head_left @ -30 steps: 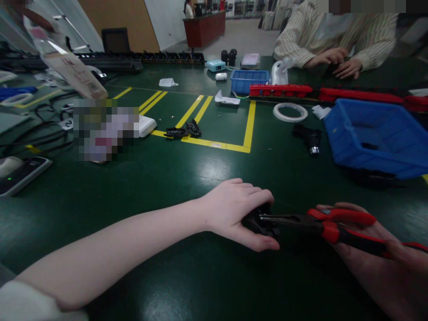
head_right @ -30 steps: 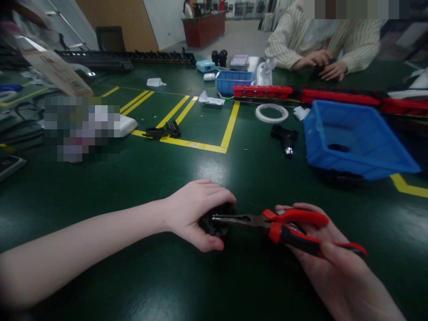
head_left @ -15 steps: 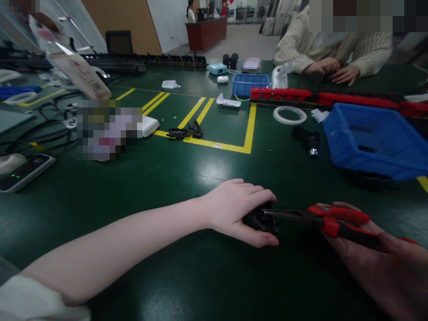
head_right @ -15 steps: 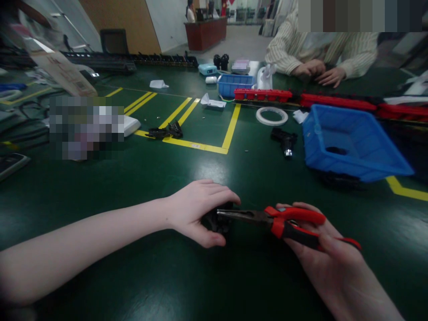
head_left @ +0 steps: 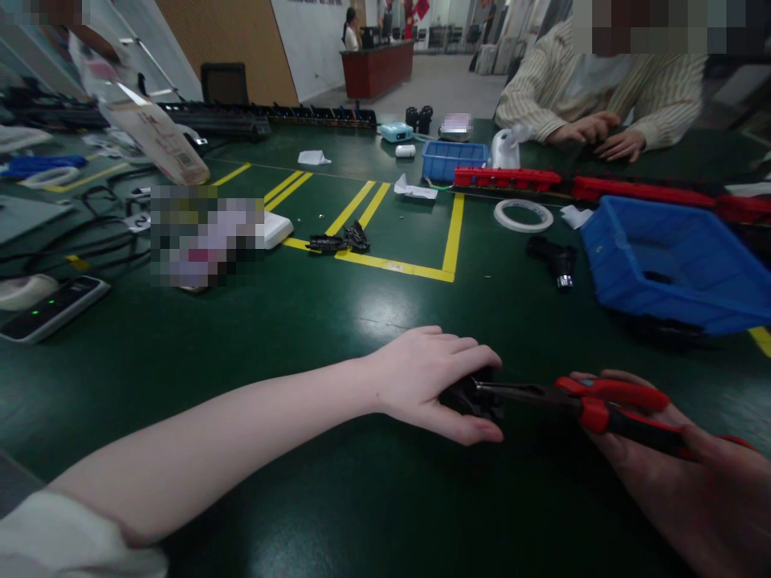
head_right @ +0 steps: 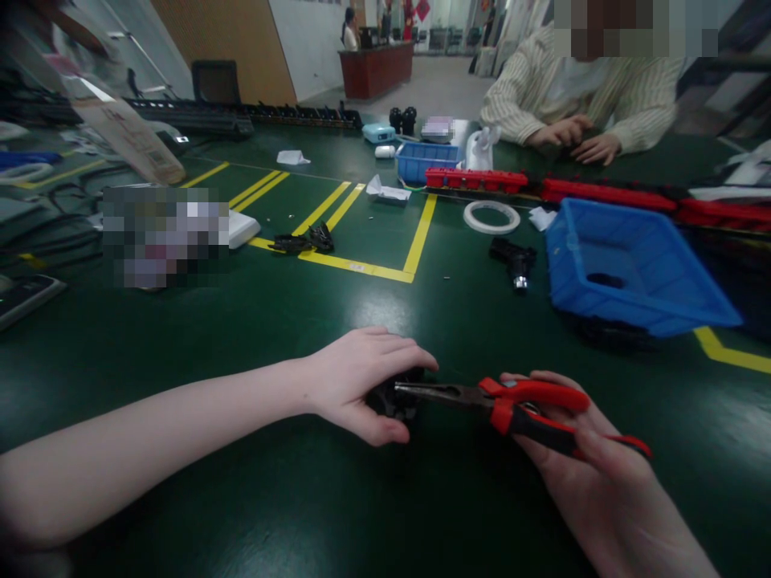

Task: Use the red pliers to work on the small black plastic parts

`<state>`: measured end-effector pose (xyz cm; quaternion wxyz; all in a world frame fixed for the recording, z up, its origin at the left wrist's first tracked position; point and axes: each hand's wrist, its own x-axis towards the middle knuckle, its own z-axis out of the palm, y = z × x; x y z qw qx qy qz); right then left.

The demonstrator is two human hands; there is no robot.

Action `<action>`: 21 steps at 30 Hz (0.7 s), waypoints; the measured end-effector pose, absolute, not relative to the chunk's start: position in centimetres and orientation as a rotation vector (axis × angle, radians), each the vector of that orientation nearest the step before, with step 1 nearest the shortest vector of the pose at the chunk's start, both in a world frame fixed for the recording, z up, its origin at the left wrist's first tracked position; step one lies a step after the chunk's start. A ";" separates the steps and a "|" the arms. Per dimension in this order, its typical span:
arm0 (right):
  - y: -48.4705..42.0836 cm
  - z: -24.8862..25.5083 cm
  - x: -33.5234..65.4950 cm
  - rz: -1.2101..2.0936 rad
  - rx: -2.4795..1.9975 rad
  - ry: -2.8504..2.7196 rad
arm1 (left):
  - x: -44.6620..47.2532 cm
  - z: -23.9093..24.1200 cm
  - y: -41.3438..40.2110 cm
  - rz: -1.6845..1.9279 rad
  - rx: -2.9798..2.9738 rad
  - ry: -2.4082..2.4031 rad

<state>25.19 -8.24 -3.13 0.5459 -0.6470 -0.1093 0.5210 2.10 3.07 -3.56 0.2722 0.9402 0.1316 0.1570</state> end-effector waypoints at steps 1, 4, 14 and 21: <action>-8.3 -3.1 25.2 1.229 -1.534 -0.255 | 2.1 -3.6 3.1 0.423 2.533 0.352; -8.3 -3.1 25.2 1.218 -1.544 -0.240 | 2.1 -3.6 3.0 0.424 2.540 0.347; -8.2 -3.9 25.1 1.102 -1.533 -0.323 | 2.0 -3.5 3.5 0.396 2.501 0.339; -8.9 -4.2 25.0 0.966 -1.511 -0.441 | 2.1 -3.4 3.2 0.417 2.478 0.411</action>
